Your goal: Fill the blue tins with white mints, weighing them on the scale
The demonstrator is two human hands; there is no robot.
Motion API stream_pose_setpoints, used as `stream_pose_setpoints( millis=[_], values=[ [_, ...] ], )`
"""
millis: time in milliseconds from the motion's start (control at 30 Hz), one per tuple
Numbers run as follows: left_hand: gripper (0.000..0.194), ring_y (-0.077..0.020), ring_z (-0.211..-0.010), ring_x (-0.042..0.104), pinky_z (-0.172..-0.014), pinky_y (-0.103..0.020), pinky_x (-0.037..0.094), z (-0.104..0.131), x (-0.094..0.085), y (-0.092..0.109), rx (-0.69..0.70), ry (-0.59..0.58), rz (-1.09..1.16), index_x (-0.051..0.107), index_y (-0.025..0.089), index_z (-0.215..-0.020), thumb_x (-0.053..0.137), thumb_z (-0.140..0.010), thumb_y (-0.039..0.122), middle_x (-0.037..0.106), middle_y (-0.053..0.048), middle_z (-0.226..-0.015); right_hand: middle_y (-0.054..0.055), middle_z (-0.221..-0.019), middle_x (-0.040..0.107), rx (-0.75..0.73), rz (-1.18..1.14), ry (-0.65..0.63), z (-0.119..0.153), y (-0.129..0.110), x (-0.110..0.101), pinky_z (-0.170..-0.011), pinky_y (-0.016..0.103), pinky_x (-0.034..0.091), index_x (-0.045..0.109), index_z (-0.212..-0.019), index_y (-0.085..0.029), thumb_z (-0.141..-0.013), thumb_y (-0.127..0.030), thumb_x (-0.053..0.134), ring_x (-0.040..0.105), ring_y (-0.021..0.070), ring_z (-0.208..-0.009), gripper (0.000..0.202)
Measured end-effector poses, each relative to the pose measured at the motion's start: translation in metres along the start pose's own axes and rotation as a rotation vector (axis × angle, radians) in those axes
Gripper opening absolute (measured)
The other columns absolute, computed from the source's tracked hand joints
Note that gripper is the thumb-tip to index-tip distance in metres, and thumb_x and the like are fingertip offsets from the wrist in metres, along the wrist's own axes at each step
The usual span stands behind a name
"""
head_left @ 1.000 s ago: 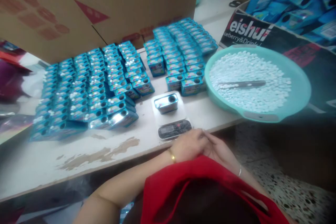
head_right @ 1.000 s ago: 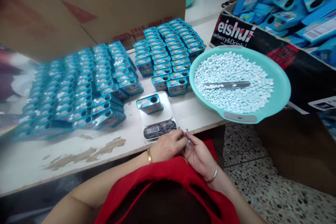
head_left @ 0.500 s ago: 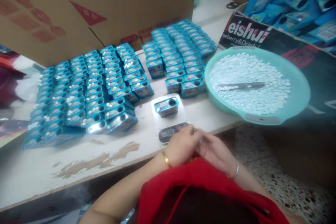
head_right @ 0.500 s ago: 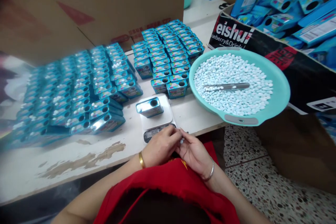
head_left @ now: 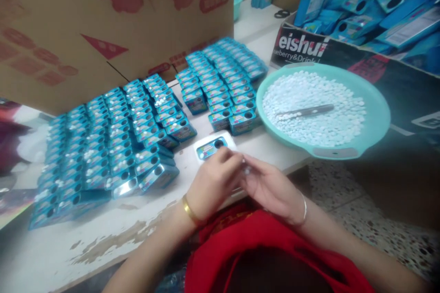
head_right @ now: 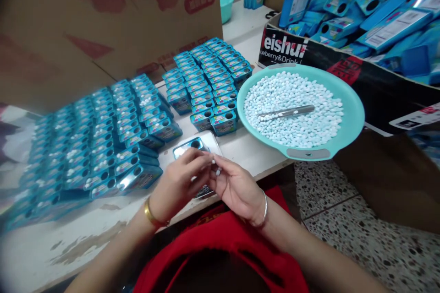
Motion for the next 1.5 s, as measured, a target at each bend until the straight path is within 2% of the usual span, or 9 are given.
stream_pose_setpoints(
  millis=[167,367,433,567,700,800,933,1233,1500],
  values=[
    [0.010,-0.0100,-0.072,0.050,-0.067,-0.022,0.043,-0.017,-0.030,-0.026,-0.047,0.122,-0.017,0.060,0.017,-0.088,0.050,-0.087,0.018,0.051,-0.001,-0.082,0.009,-0.100,0.070,-0.018,-0.017,0.028,-0.011,-0.006,0.000,-0.092,0.027,0.051,0.065,-0.099,-0.009,-0.093,-0.015,0.045,0.067,0.0144,-0.096,0.022],
    [0.017,-0.0116,-0.072,0.054,-0.066,-0.023,0.044,-0.027,-0.025,-0.045,-0.101,0.022,-0.104,0.063,0.016,-0.094,0.048,-0.087,0.021,0.057,-0.004,-0.087,0.013,-0.105,0.070,-0.013,-0.014,0.083,-0.009,-0.007,-0.024,-0.091,0.028,0.053,0.063,-0.101,-0.009,-0.090,-0.016,0.050,0.064,0.0190,-0.106,0.018],
    [0.019,-0.0122,-0.075,0.056,-0.069,-0.024,0.046,-0.024,-0.034,-0.046,-0.105,0.064,-0.098,0.063,0.017,-0.098,0.048,-0.088,0.022,0.060,-0.005,-0.092,0.013,-0.103,0.070,-0.028,-0.022,0.111,-0.005,-0.010,-0.035,-0.093,0.028,0.052,0.064,-0.099,-0.009,-0.090,-0.015,0.050,0.065,0.0194,-0.106,0.018],
    [0.017,-0.0120,-0.074,0.057,-0.072,-0.026,0.047,-0.008,-0.069,-0.048,-0.142,0.234,-0.150,0.063,0.020,-0.099,0.051,-0.088,0.025,0.063,-0.002,-0.088,0.013,-0.102,0.070,-0.076,-0.017,0.212,0.006,-0.022,-0.064,-0.092,0.026,0.053,0.065,-0.096,-0.010,-0.086,-0.011,0.053,0.066,0.0178,-0.103,0.015],
    [0.015,-0.0106,-0.067,0.053,-0.068,-0.025,0.046,0.015,-0.089,-0.058,-0.214,0.351,-0.244,0.063,0.021,-0.097,0.055,-0.086,0.027,0.063,0.000,-0.083,0.010,-0.098,0.070,-0.116,0.031,0.359,0.018,-0.032,-0.098,-0.080,0.022,0.056,0.065,-0.096,-0.013,-0.083,-0.006,0.052,0.066,0.0146,-0.095,0.020],
    [0.013,-0.0108,-0.067,0.054,-0.069,-0.025,0.046,0.028,-0.080,-0.066,-0.236,0.338,-0.222,0.063,0.020,-0.095,0.056,-0.085,0.025,0.062,0.000,-0.081,0.007,-0.085,0.069,-0.144,0.051,0.415,0.024,-0.033,-0.115,-0.069,0.019,0.055,0.066,-0.092,-0.014,-0.082,-0.005,0.054,0.066,0.0114,-0.080,0.018],
    [0.014,-0.0127,-0.074,0.058,-0.072,-0.026,0.047,0.037,-0.062,-0.072,-0.222,0.298,-0.169,0.063,0.019,-0.096,0.056,-0.085,0.023,0.063,-0.002,-0.084,0.003,-0.076,0.065,-0.149,0.052,0.423,0.027,-0.027,-0.122,-0.064,0.017,0.054,0.066,-0.090,-0.014,-0.082,-0.007,0.058,0.062,0.0087,-0.068,0.014],
    [0.023,-0.0219,-0.102,0.057,-0.090,-0.042,0.041,0.051,-0.035,-0.062,-0.115,0.286,-0.316,0.063,0.025,-0.106,0.061,-0.083,0.026,0.062,-0.008,-0.113,0.012,-0.098,0.070,-0.087,0.083,0.347,0.023,-0.013,-0.107,-0.086,0.025,0.055,0.066,-0.094,-0.011,-0.083,-0.011,0.059,0.067,0.0168,-0.096,0.014],
    [0.039,-0.0270,-0.133,0.039,-0.109,-0.053,0.025,0.039,-0.007,-0.053,-0.050,0.205,-0.355,0.052,0.026,-0.123,0.058,-0.085,0.031,0.048,-0.011,-0.140,0.014,-0.106,0.070,-0.032,0.090,0.282,0.019,0.000,-0.095,-0.091,0.028,0.054,0.065,-0.099,-0.010,-0.086,-0.012,0.055,0.064,0.0203,-0.107,0.017]
  ],
)
Point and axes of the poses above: each hand's wrist, its own z-axis away from the middle knuckle, its own x-axis out of the palm, y = z × x, the point moved 7 cm from there along -z, towards the middle knuckle
